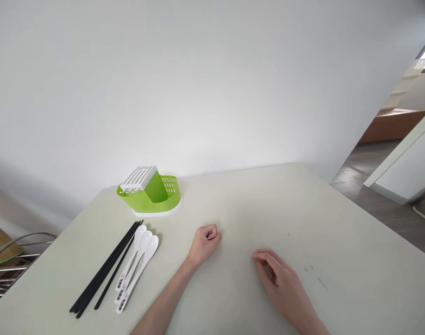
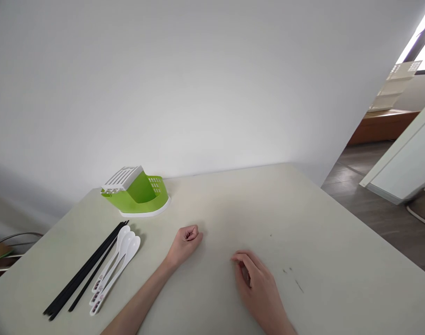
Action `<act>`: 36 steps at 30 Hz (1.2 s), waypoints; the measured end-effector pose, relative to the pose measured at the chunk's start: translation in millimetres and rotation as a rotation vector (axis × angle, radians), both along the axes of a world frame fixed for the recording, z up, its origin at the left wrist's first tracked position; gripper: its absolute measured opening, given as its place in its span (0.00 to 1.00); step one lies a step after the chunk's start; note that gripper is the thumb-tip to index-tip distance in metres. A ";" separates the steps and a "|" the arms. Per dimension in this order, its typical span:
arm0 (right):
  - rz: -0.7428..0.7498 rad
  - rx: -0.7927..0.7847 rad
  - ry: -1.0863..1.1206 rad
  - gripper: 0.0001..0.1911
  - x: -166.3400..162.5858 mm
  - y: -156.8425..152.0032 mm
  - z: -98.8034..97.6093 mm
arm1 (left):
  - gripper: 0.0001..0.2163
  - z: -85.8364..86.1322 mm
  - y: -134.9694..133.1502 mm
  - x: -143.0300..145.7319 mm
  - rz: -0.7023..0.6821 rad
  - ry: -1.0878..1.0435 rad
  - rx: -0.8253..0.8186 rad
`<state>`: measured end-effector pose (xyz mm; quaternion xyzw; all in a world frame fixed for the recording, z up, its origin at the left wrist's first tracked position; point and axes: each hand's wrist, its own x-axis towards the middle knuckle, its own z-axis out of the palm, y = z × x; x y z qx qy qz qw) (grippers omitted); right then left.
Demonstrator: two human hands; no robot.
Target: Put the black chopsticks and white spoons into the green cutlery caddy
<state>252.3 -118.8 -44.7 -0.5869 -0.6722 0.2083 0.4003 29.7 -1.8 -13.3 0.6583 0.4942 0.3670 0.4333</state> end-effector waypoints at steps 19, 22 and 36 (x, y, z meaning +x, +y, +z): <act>-0.009 0.003 0.029 0.12 -0.6 1.4 -3.9 | 0.20 -4.2 0.6 0.9 0.002 0.001 -0.006; -0.012 -0.001 0.025 0.11 -0.6 1.1 -2.7 | 0.20 -4.8 0.7 1.0 0.000 0.004 -0.001; 0.006 -0.022 0.038 0.11 1.0 1.1 -3.6 | 0.15 -5.8 2.5 -0.7 0.204 0.116 0.171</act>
